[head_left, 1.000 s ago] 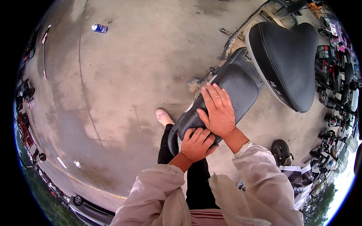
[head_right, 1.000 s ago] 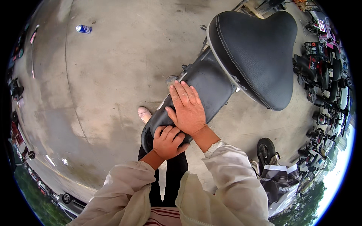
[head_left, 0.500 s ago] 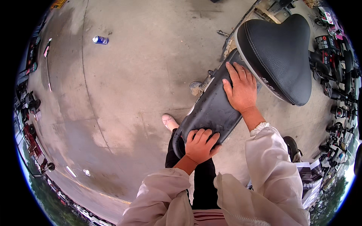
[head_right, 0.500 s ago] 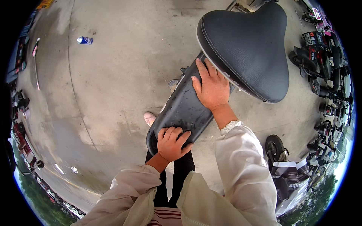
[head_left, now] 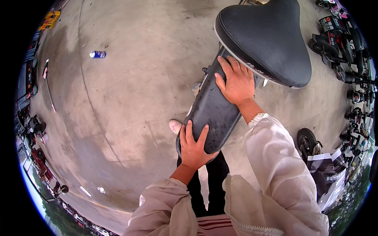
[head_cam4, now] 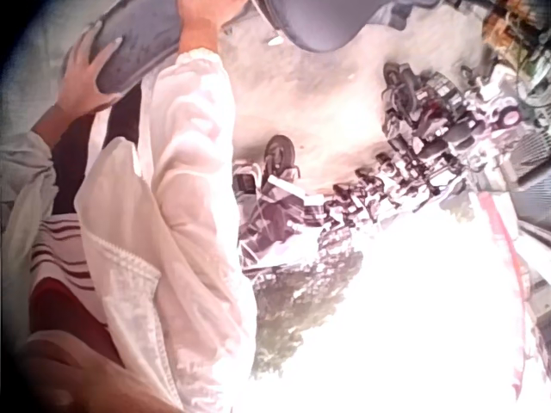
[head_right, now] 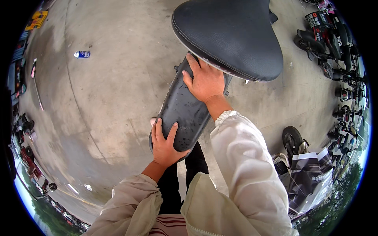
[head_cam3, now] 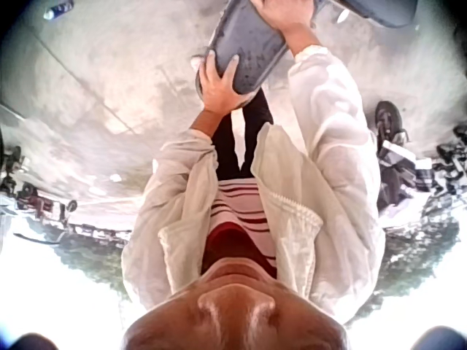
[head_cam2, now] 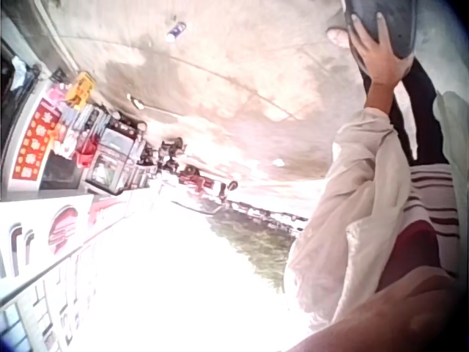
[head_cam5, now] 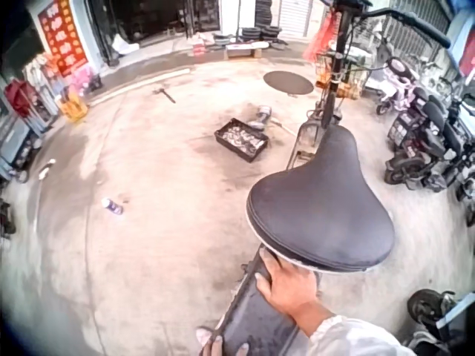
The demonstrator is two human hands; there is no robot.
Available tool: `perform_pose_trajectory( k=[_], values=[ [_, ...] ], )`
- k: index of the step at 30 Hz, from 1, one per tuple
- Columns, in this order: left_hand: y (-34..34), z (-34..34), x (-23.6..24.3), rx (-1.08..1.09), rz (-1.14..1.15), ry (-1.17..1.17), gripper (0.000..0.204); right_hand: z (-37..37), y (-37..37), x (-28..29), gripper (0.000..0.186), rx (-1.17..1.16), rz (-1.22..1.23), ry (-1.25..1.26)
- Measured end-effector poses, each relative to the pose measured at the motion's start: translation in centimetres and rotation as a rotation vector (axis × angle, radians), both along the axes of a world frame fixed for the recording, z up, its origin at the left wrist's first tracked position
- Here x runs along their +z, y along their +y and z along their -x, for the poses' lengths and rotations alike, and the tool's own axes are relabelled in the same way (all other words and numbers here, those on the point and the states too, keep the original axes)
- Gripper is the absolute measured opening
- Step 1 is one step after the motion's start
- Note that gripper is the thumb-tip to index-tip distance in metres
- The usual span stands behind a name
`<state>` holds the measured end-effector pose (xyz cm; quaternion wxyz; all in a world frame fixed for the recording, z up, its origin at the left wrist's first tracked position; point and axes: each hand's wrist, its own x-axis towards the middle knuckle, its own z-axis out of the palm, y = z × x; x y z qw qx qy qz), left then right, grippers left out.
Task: The person removes a plastic cover from an electric scooter, then uses a screwdriver to fasten a rear grab handle onto the scooter's frame. The person handles wires, a plastic cover, a grab handle, and a screwdriver.
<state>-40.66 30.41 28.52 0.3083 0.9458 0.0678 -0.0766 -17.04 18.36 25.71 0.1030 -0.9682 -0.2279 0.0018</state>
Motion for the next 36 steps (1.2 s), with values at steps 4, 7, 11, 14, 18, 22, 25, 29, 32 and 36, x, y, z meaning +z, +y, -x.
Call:
perform_pose_trajectory(
  k=[4,7,11,14,18,22,25,29,32,36],
  values=[
    [-0.2,0.1,0.2,0.004,-0.012,0.020,0.107,-0.1,0.1,0.0,0.051,0.010,-0.019,-0.018],
    [-0.4,0.0,0.6,-0.008,-0.034,0.096,0.108,-0.1,-0.1,0.6,0.052,-0.014,-0.014,0.069],
    [-0.5,-0.6,2.1,-0.048,-0.064,0.257,0.111,0.2,-0.3,0.9,0.054,-0.019,0.012,0.070],
    [0.6,-1.3,3.2,-0.122,-0.063,0.337,0.109,-0.1,-0.1,1.3,0.055,-0.013,0.024,0.061],
    [3.0,-1.6,4.1,-0.180,0.018,0.359,0.099,-0.1,0.4,1.7,0.055,-0.005,-0.013,0.061],
    [5.7,-1.4,3.9,-0.213,0.145,0.314,0.094,0.1,0.8,1.7,0.058,-0.013,0.020,0.057],
    [9.7,-0.3,2.9,-0.160,0.270,0.208,0.083,0.3,1.2,1.7,0.066,-0.045,0.065,0.045],
    [19.9,3.1,1.8,0.018,0.303,0.254,0.068,0.2,1.4,1.6,0.074,-0.082,0.176,0.113],
    [30.6,6.8,2.6,0.070,0.172,0.286,0.054,0.5,1.6,1.8,0.071,-0.044,0.271,0.085],
    [44.3,11.5,5.5,0.209,-0.019,0.387,0.044,0.7,2.2,1.4,0.071,-0.057,0.379,0.140]
  ],
)
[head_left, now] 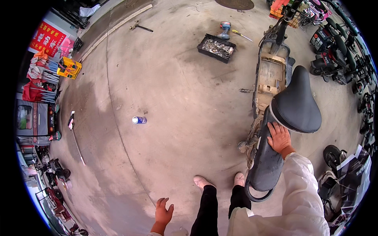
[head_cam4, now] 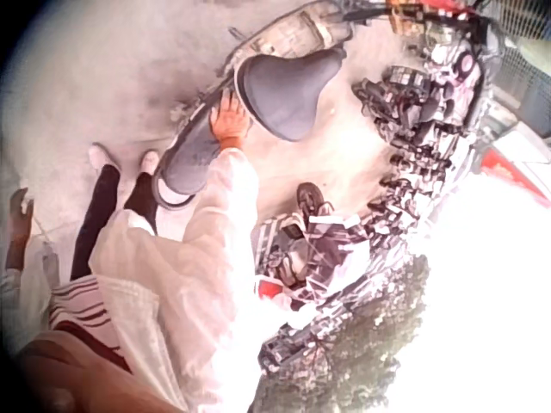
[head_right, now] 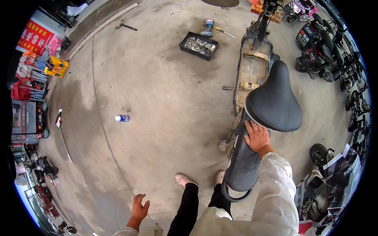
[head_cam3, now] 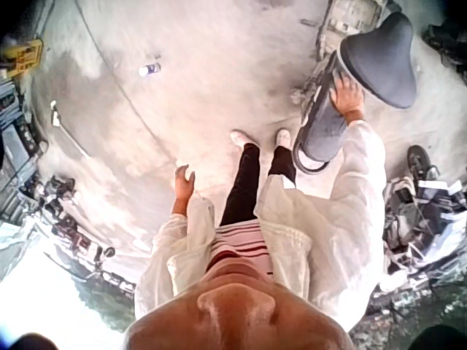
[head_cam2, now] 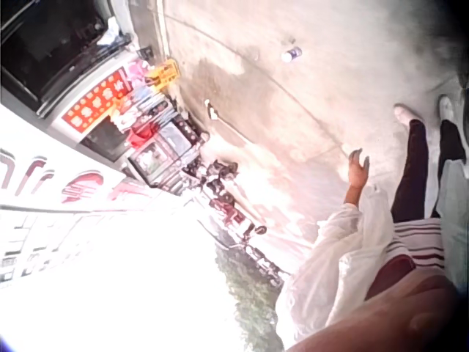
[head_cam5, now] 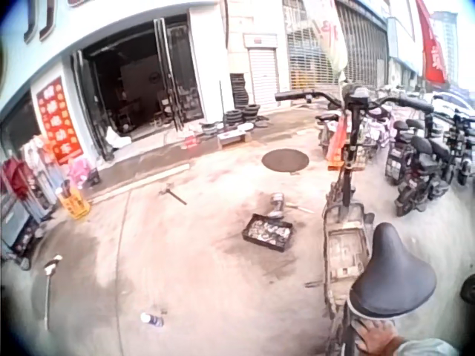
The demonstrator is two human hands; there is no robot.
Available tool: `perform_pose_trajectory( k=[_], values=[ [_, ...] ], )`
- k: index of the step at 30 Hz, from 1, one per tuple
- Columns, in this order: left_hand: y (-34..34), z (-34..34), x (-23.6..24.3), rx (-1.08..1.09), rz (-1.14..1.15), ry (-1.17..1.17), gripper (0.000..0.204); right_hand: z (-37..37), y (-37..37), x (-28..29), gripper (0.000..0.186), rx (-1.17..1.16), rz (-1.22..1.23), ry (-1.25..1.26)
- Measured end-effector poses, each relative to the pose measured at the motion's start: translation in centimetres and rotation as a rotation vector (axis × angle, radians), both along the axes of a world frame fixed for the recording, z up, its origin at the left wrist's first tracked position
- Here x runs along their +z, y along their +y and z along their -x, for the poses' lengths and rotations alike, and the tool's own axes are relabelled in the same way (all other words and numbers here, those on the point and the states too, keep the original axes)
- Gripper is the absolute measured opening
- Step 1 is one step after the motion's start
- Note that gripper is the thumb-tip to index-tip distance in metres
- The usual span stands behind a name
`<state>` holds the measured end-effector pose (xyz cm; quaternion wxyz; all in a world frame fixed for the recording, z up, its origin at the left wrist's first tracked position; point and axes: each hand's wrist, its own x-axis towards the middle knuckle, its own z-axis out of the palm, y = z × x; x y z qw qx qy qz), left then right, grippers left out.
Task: The person removes a plastic cover from an electric scooter, then uses a screwdriver to fasten a rear grab handle onto the scooter's frame. The person handles wires, a plastic cover, a grab handle, and a screwdriver.
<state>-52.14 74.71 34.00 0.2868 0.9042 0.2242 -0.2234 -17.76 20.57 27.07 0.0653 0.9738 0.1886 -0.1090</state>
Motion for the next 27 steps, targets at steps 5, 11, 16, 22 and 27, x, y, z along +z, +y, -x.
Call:
perform_pose_trajectory(
  k=[5,11,16,22,27],
  values=[
    [7.9,-0.9,4.1,0.120,-0.093,0.024,0.034,-0.4,0.5,0.4,0.073,-0.100,-0.014,0.105],
    [9.8,-12.9,5.2,-0.093,0.021,-0.013,0.033,0.2,-0.2,-0.7,0.078,-0.111,0.010,0.139],
    [12.2,-26.6,4.9,-0.049,0.085,0.083,0.038,-0.9,0.7,0.1,0.066,-0.243,-0.146,0.346],
    [14.8,-38.5,3.1,-0.060,0.108,0.040,0.032,4.9,1.4,-3.7,0.059,-0.561,-0.067,0.271],
    [19.4,-47.5,1.4,-0.152,0.086,0.101,0.032,1.7,10.5,0.1,0.045,-1.109,0.278,0.045]
  ],
)
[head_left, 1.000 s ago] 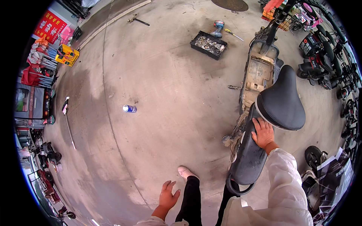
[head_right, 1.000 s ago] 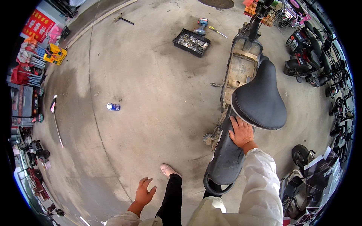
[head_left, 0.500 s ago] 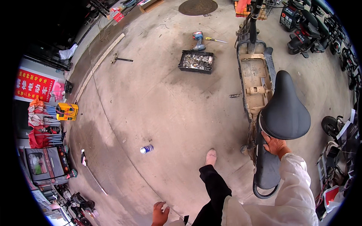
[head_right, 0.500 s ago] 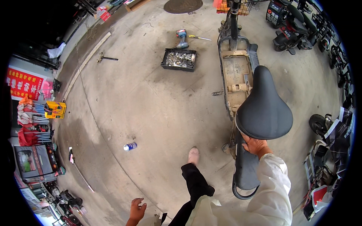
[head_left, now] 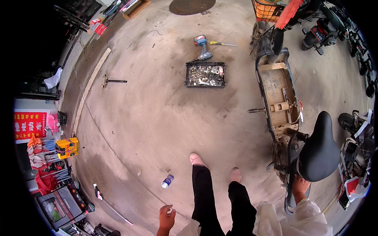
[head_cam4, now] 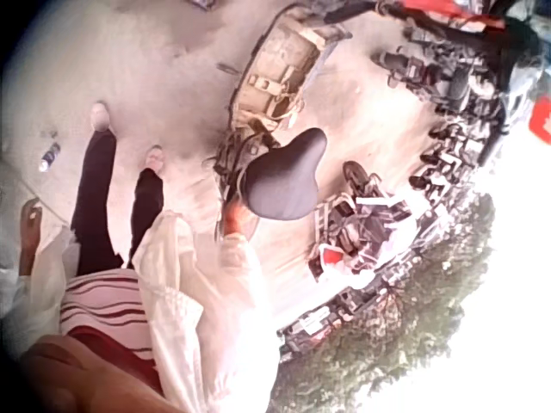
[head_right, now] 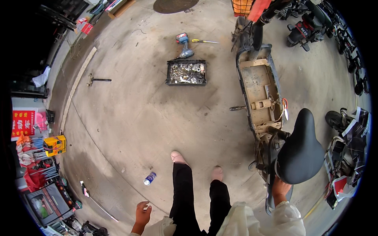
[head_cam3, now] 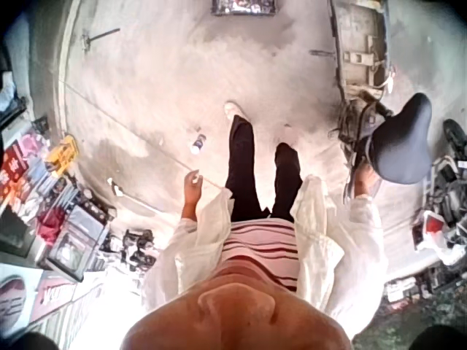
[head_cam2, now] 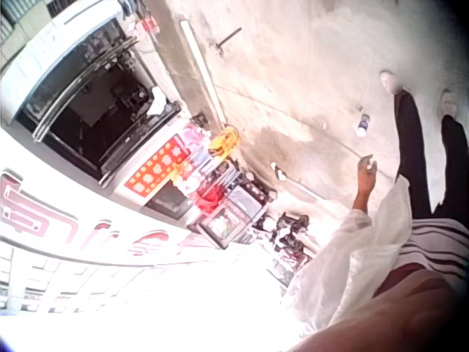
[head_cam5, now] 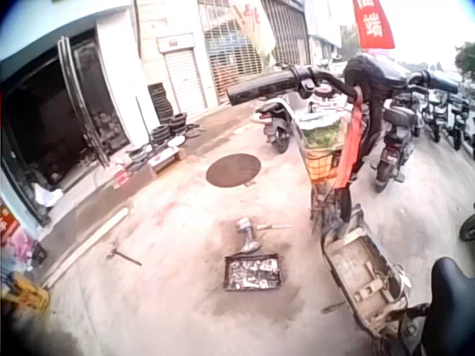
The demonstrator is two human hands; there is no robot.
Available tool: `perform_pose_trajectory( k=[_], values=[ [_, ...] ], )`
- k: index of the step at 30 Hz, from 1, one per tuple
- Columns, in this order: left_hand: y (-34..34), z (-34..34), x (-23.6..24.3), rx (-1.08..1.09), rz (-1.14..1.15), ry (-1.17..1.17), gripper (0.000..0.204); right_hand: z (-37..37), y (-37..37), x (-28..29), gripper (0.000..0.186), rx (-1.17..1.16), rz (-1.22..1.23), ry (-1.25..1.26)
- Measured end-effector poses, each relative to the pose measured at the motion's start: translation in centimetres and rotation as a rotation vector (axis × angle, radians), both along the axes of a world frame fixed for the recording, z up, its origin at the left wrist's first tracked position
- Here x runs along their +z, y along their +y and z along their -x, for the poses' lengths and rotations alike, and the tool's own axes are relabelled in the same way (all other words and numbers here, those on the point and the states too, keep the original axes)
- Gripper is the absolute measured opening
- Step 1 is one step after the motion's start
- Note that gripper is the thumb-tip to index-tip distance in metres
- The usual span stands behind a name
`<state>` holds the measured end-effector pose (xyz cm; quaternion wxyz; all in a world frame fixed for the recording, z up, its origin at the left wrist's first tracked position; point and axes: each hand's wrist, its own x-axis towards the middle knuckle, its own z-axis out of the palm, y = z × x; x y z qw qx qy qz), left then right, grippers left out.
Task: The person removes a plastic cover from an electric scooter, then uses a screwdriver to fasten a rear grab handle onto the scooter's frame. The person handles wires, a plastic cover, a grab handle, and a screwdriver.
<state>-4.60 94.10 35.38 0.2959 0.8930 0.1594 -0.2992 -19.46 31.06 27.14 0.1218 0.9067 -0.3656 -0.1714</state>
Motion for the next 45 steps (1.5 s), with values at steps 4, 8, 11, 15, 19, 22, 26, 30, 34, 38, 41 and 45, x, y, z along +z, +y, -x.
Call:
perform_pose_trajectory(
  k=[4,8,11,15,19,22,26,30,34,38,41,45],
  values=[
    [2.6,-12.8,-2.2,-0.068,-0.005,0.033,0.031,-2.9,1.7,-0.7,0.032,-0.303,-0.032,-0.023],
    [4.7,-24.4,-3.7,-0.146,-0.008,0.069,0.030,-1.4,2.2,-1.8,0.031,-0.400,0.030,0.042],
    [4.7,-31.5,-4.7,-0.227,-0.062,0.115,0.029,-5.3,4.5,-1.7,0.040,-0.675,0.040,-0.178],
    [2.9,-38.8,-6.0,-0.230,0.021,0.144,0.029,-3.1,4.9,-6.4,0.045,-0.850,0.323,0.078],
    [-2.2,-47.7,-7.6,-0.358,0.002,0.189,0.029,-14.0,13.2,-11.2,0.048,-1.384,0.550,-0.201],
    [-5.2,-53.9,-12.6,-0.418,0.058,0.175,0.028,-23.3,18.8,-18.6,0.046,-1.242,0.107,-0.622],
    [-11.0,-62.2,-23.3,-0.606,0.106,0.069,0.028,-42.2,19.3,-26.6,0.041,-0.979,-0.432,-0.775],
    [-20.5,-70.0,-34.6,-0.988,0.076,-0.073,0.031,-55.2,15.2,-35.0,0.042,-0.667,-0.568,-0.790],
    [-28.7,-76.0,-44.2,-1.233,-0.003,-0.299,0.031,-63.3,11.8,-41.1,0.045,-0.552,-0.498,-0.833],
    [-36.7,-82.0,-51.2,-1.275,0.131,-0.733,0.030,-68.9,9.5,-46.4,0.046,-0.376,-0.407,-0.868],
    [-43.4,-87.5,-53.5,-1.328,0.120,-0.941,0.032,-71.1,8.1,-48.4,0.044,-0.394,-0.642,-0.782],
    [-50.8,-93.4,-56.5,-1.369,0.022,-1.042,0.034,-72.6,8.2,-50.0,0.033,-0.442,-0.612,-0.713]
  ],
)
